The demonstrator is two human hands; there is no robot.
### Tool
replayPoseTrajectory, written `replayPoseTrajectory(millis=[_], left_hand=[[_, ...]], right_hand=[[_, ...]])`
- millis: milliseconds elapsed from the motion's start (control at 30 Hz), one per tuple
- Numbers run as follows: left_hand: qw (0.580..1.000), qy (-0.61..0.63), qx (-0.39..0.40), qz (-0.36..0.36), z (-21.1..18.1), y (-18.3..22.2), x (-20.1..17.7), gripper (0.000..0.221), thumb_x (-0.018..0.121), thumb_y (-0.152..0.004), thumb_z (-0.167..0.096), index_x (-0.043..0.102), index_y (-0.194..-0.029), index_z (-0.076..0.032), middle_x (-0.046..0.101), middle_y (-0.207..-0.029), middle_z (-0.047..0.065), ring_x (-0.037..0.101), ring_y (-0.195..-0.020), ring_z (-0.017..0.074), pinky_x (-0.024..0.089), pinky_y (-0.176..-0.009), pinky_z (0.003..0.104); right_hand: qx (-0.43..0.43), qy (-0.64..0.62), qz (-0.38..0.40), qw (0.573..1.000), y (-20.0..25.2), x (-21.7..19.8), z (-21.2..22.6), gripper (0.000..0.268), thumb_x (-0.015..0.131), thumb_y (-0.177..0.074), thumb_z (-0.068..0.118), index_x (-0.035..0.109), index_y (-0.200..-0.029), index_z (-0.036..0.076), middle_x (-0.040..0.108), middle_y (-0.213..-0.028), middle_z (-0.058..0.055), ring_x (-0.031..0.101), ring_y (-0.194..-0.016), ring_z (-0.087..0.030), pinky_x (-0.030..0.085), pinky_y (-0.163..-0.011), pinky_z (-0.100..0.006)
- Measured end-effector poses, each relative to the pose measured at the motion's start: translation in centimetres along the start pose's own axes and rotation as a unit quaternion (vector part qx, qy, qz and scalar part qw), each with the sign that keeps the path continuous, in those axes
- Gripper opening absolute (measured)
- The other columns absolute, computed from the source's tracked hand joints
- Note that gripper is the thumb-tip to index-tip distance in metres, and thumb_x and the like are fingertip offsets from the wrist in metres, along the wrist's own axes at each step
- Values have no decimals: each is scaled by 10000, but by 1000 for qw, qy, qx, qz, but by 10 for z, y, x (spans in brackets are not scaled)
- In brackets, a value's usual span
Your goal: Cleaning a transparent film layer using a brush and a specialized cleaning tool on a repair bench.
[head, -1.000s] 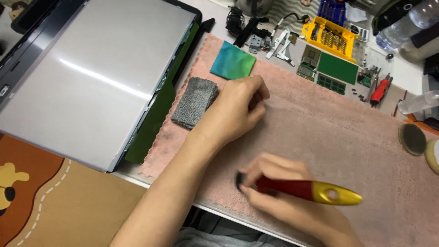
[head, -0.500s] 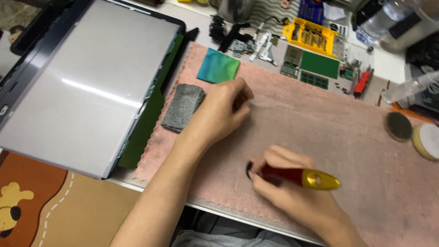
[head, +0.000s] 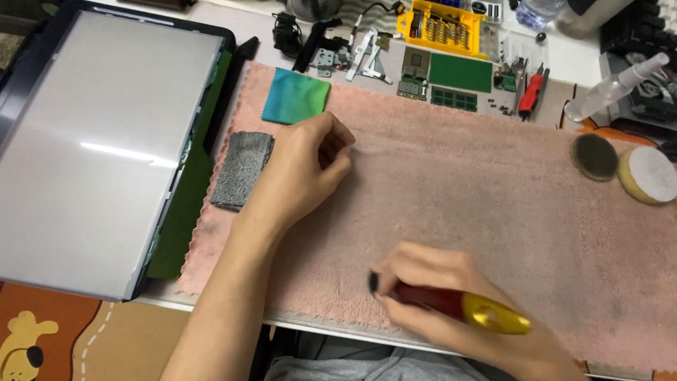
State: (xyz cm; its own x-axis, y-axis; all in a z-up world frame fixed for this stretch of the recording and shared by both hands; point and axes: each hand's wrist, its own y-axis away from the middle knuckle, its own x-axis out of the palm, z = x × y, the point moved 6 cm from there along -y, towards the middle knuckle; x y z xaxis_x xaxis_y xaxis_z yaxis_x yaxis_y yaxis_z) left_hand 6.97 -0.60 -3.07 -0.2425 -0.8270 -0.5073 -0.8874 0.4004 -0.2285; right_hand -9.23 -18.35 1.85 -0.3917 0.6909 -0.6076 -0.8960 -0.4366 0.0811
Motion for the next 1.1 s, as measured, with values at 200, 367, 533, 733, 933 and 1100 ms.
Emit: replayPoseTrajectory(millis=[200, 367, 533, 733, 933, 1100], left_hand=[[1000, -11, -17, 14, -7, 4, -6, 125, 699, -985, -20, 755, -1079, -79, 801, -982, 43, 738, -854, 159, 616, -769, 310], [999, -29, -24, 9, -10, 3, -6, 78, 725, -1009, -75, 770, -1070, -90, 829, -960, 28, 768, -838, 157, 623, -759, 323], [997, -33, -66, 1, -10, 3, -8, 124, 709, -984, -110, 798, -1071, -111, 831, -917, 1, 772, -816, 122, 611, -760, 294], [993, -39, -111, 3, -12, 4, -8, 108, 738, -1004, -120, 800, -1092, -106, 830, -917, 9, 772, -829, 116, 604, -760, 278], [993, -48, -104, -1, -10, 6, -8, 101, 760, -1039, -103, 807, -1129, -105, 821, -940, 19, 746, -839, 106, 593, -777, 261], [989, -67, -133, 2, -16, 6, -9, 113, 756, -1042, -102, 821, -1134, -108, 834, -961, 20, 747, -857, 106, 593, -783, 265]], right_hand=[[85, 37, -34, 995, 8, -10, -19, 70, 840, -963, 212, 832, -901, 181, 873, -999, 58, 852, -947, -81, 593, -832, -247], [163, -91, 68, 980, 28, -24, -16, 304, 703, -1115, 303, 824, -906, 117, 795, -938, 21, 759, -729, -108, 538, -764, -288], [9, 10, -45, 999, 33, -41, -35, 64, 794, -1010, 191, 792, -1005, 127, 859, -1089, -6, 911, -1271, -185, 666, -901, -297], [-73, 13, 37, 997, 65, -35, -59, 50, 726, -1042, 179, 756, -1039, 139, 860, -1153, -59, 923, -1127, -154, 763, -792, -203], [-15, 21, -81, 996, 58, -50, -43, 26, 809, -1000, 125, 791, -989, 110, 837, -1152, -11, 893, -1191, -166, 615, -951, -287], [39, 15, -5, 999, 87, -65, -66, 107, 782, -1018, 206, 792, -913, 186, 851, -1026, 61, 875, -1097, -89, 647, -907, -238]])
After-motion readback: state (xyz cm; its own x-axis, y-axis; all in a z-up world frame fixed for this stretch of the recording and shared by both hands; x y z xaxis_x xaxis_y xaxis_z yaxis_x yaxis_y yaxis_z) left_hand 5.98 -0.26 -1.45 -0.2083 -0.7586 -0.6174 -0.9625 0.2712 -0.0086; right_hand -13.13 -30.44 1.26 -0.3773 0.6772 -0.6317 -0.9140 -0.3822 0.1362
